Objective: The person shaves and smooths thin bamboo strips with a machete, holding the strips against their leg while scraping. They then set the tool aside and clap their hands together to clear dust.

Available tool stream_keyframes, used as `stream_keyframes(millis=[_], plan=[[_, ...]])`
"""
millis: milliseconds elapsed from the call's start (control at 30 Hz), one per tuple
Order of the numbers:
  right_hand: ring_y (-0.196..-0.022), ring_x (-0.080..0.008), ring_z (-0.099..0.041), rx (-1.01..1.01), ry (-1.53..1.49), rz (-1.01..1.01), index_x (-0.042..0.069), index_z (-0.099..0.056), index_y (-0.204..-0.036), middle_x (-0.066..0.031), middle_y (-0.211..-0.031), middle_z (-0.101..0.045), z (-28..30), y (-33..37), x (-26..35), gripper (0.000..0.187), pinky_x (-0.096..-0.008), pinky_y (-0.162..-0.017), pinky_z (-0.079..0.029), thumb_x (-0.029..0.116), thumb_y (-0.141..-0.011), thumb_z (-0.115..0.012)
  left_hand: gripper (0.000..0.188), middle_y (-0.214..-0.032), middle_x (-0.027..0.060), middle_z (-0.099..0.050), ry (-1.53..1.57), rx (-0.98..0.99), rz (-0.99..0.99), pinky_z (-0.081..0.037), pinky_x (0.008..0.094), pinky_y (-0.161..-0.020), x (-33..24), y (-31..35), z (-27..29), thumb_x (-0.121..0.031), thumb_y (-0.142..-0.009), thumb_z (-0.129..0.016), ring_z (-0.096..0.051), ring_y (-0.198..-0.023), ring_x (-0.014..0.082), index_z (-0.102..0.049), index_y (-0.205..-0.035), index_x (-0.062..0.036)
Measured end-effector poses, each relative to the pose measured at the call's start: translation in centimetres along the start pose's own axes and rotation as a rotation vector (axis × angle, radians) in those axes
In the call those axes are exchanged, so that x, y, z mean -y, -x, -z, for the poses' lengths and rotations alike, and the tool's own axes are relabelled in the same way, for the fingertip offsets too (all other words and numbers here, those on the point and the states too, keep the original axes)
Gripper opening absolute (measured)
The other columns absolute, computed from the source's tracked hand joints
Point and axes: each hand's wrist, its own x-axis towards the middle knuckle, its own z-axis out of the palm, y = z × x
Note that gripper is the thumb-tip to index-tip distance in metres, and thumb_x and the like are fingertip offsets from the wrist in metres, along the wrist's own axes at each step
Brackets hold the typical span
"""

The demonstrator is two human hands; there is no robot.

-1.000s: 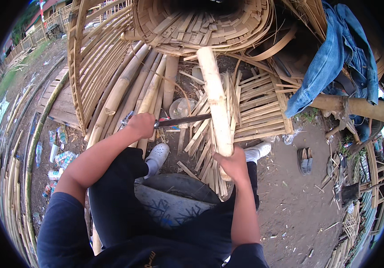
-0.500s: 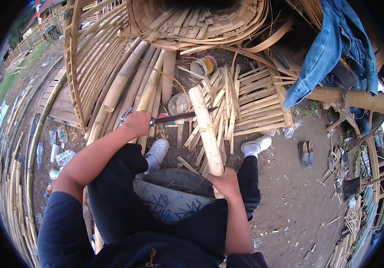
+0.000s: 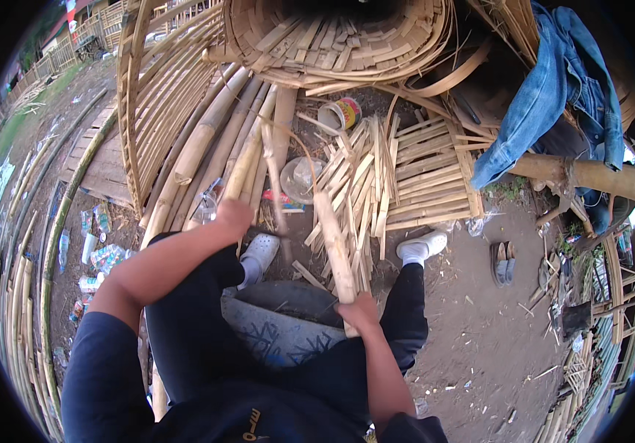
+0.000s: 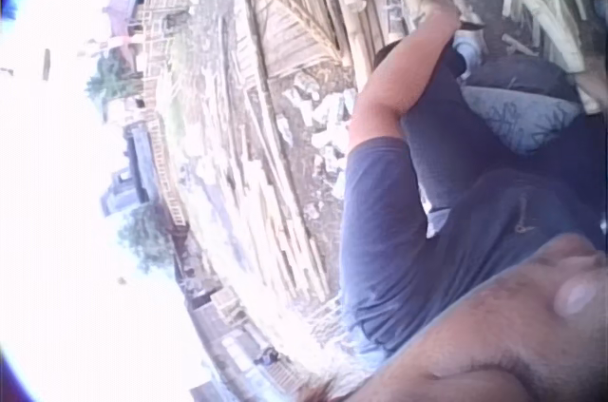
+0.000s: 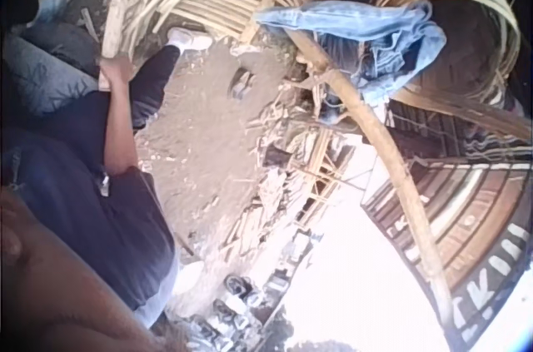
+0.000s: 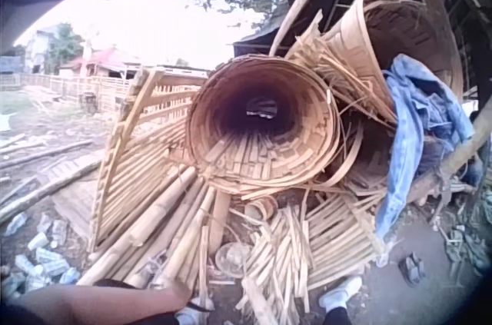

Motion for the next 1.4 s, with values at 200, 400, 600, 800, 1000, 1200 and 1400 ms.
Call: stream_keyframes(millis=[200,400,600,800,1000,1200,1400], plan=[[-0.061,-0.0213,-0.066,0.091,-0.478,0.009,-0.008,-0.066,-0.082,-0.0126,-0.069,-0.067,2.9,3.3,1.2,0.025,-0.0348,-0.058,-0.053,0.012,-0.068,-0.073,0.038,-0.114,0.0076,-0.071,-0.206,0.354,-0.168,-0.054,0.0381,-0.082,0.3,1.2,-3.1,-0.025,-0.075,-0.077,-0.068,-0.106,0.0227,-0.073,-0.11,-0.0107],[-0.047,-0.0186,-0.059,0.165,-0.889,-0.019,-0.006,-0.063,-0.081,-0.0099,-0.062,-0.061,3.7,0.5,3.0,0.014,-0.0317,-0.043,-0.047,0.004,-0.074,-0.068,0.03,-0.102,0.0174,-0.071,0.052,0.173,-0.097,-0.056,0.0406,-0.079,2.3,1.3,-1.4,-0.015,-0.069,-0.07,-0.069,-0.099,0.0311,-0.073,-0.096,-0.0018],[-0.048,-0.0241,-0.061,0.352,-1.008,-0.124,-0.004,-0.06,-0.094,-0.0123,-0.063,-0.061,-0.9,-5.2,1.9,0.024,-0.0355,-0.042,-0.049,0.012,-0.079,-0.07,0.028,-0.099,0.0188,-0.071,0.172,0.06,0.082,-0.057,0.0422,-0.079,5.0,-0.4,0.7,-0.011,-0.067,-0.066,-0.07,-0.096,0.0321,-0.073,-0.091,0.0003],[-0.052,-0.0252,-0.062,0.62,-1.076,-0.371,-0.002,-0.059,-0.093,-0.0126,-0.067,-0.061,-5.3,-6.8,-0.2,0.024,-0.0374,-0.046,-0.052,0.012,-0.079,-0.072,0.029,-0.1,0.02,-0.071,0.267,0.038,0.27,-0.057,0.0415,-0.08,9.8,-1.6,-0.7,-0.012,-0.067,-0.067,-0.07,-0.096,0.0328,-0.073,-0.092,0.0009],[-0.052,-0.0252,-0.063,0.628,-1.006,-0.357,-0.002,-0.061,-0.094,-0.0123,-0.067,-0.061,-6.0,-8.3,-0.1,0.024,-0.0366,-0.046,-0.052,0.012,-0.079,-0.073,0.03,-0.099,0.0222,-0.07,0.311,-0.014,0.447,-0.056,0.0408,-0.085,15.0,-4.2,-5.7,-0.014,-0.068,-0.069,-0.069,-0.097,0.0333,-0.073,-0.093,0.002],[-0.052,-0.0254,-0.062,0.64,-1.059,-0.396,-0.003,-0.061,-0.094,-0.0129,-0.068,-0.061,-7.4,-10.0,0.7,0.024,-0.0366,-0.047,-0.052,0.011,-0.079,-0.073,0.032,-0.097,0.0234,-0.07,0.312,0.02,0.453,-0.055,0.04,-0.084,20.4,-5.7,-10.8,-0.017,-0.064,-0.072,-0.069,-0.094,0.0345,-0.073,-0.09,0.0018],[-0.053,-0.0259,-0.062,0.665,-1.078,-0.46,-0.004,-0.06,-0.097,-0.0133,-0.07,-0.062,-8.6,-10.8,0.7,0.028,-0.037,-0.047,-0.052,0.011,-0.078,-0.074,0.037,-0.088,0.0207,-0.071,0.389,0.07,0.419,-0.054,0.0406,-0.079,20.6,-6.2,-12.3,-0.027,-0.059,-0.079,-0.069,-0.086,0.0335,-0.074,-0.087,-0.0035]])
